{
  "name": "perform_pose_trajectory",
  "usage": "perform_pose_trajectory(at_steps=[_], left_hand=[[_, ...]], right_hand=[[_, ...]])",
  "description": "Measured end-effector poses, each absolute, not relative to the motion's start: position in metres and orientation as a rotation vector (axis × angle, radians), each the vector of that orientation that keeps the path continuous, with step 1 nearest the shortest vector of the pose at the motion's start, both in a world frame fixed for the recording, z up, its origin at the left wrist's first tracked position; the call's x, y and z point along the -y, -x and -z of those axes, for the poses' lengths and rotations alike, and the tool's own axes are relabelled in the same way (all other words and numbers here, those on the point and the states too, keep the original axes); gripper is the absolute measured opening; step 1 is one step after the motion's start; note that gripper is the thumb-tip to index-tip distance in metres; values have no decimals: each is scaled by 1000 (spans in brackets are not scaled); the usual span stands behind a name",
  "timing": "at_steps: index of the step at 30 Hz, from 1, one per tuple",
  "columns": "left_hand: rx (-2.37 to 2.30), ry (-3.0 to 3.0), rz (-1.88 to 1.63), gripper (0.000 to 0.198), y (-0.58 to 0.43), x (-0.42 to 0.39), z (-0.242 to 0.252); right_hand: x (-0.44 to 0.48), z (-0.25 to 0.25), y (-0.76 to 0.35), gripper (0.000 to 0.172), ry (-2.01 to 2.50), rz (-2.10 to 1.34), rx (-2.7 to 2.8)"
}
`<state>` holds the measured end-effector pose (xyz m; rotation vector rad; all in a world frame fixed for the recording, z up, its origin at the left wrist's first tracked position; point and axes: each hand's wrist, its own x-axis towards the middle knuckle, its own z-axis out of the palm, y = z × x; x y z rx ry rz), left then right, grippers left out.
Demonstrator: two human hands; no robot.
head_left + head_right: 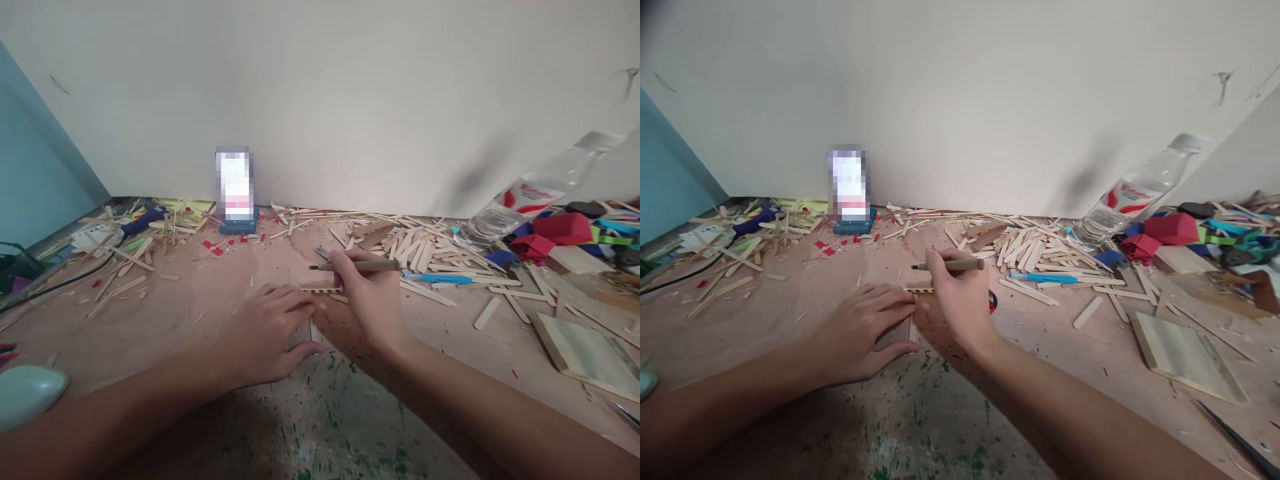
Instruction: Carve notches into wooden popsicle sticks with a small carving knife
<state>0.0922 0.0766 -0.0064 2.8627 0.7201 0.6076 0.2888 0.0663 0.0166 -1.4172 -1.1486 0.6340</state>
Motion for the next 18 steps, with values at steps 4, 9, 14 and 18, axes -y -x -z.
perform_pose_trajectory(at_steps=[4, 9, 14, 18], left_hand=[[-839, -2812, -628, 43, -86, -91, 7], [-895, -2770, -648, 51, -83, -106, 10], [-888, -2736, -671, 59, -85, -108, 12], [-860, -2747, -680, 59, -87, -108, 14]], right_hand=[[-62, -17, -289, 29, 1425, -697, 1070], [-60, -12, -287, 42, 1501, -730, 1031], [-61, -18, -284, 52, 1551, -703, 1066], [-61, -17, -285, 44, 1567, -735, 1108]])
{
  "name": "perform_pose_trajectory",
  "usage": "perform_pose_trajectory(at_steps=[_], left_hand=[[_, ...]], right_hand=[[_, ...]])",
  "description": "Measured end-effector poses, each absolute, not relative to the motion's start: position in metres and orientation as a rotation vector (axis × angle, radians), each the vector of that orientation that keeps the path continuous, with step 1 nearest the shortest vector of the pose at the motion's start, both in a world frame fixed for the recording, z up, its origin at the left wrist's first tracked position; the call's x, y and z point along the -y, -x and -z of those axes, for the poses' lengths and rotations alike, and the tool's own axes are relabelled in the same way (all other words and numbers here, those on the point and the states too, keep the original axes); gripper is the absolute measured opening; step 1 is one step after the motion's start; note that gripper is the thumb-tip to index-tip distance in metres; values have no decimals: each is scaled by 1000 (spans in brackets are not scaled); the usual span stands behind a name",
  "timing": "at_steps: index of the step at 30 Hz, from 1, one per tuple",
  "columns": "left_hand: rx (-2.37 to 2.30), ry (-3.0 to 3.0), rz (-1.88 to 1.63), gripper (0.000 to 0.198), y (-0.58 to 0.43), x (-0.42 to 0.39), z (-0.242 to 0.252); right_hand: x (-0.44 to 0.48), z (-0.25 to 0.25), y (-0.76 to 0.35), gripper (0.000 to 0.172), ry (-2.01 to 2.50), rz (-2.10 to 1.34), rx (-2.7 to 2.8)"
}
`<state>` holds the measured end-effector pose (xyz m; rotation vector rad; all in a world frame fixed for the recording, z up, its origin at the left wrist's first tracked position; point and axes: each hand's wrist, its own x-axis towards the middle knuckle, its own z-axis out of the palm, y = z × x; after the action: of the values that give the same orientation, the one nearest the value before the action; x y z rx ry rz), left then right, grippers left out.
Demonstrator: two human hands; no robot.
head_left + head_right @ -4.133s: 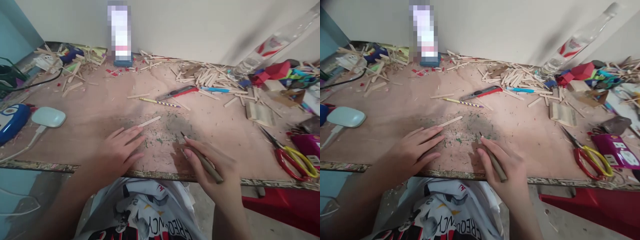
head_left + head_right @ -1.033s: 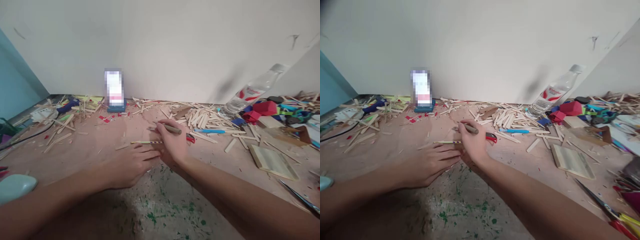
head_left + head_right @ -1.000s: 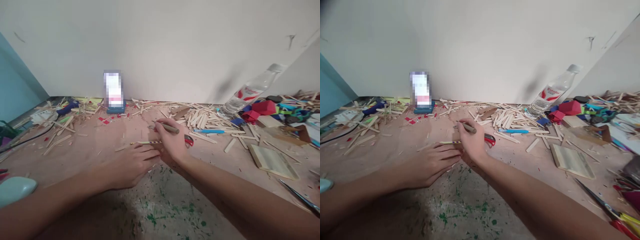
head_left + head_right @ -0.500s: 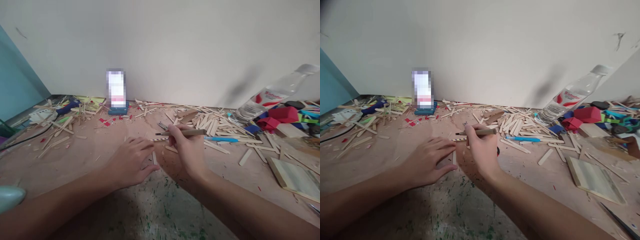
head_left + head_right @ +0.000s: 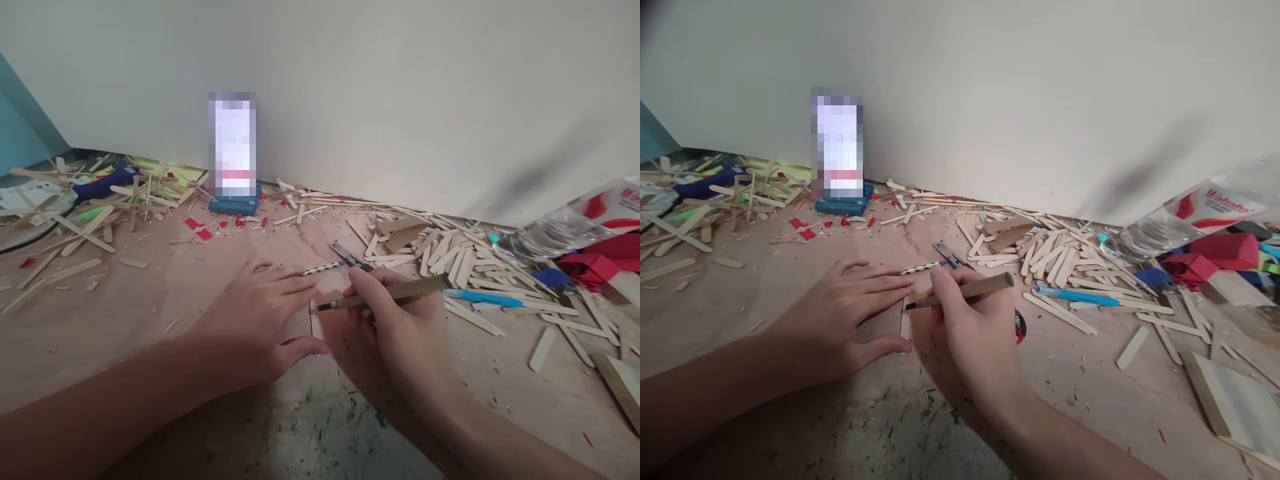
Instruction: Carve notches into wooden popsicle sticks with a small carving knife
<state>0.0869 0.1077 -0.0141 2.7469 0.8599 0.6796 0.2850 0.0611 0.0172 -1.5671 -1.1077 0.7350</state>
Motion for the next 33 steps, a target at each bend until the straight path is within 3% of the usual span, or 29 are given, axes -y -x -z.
perform_pose_trajectory(at_steps=[5, 11, 33], left_hand=[[-919, -2746, -637, 68, -88, -106, 20], [-927, -2737, -656, 60, -88, -105, 21], [-861, -2745, -722, 62, -89, -106, 19]], right_hand=[[-65, -12, -295, 47, 1590, -744, 1140], [-59, -14, -291, 45, 1583, -828, 1155], [-56, -15, -290, 46, 1655, -683, 1299]])
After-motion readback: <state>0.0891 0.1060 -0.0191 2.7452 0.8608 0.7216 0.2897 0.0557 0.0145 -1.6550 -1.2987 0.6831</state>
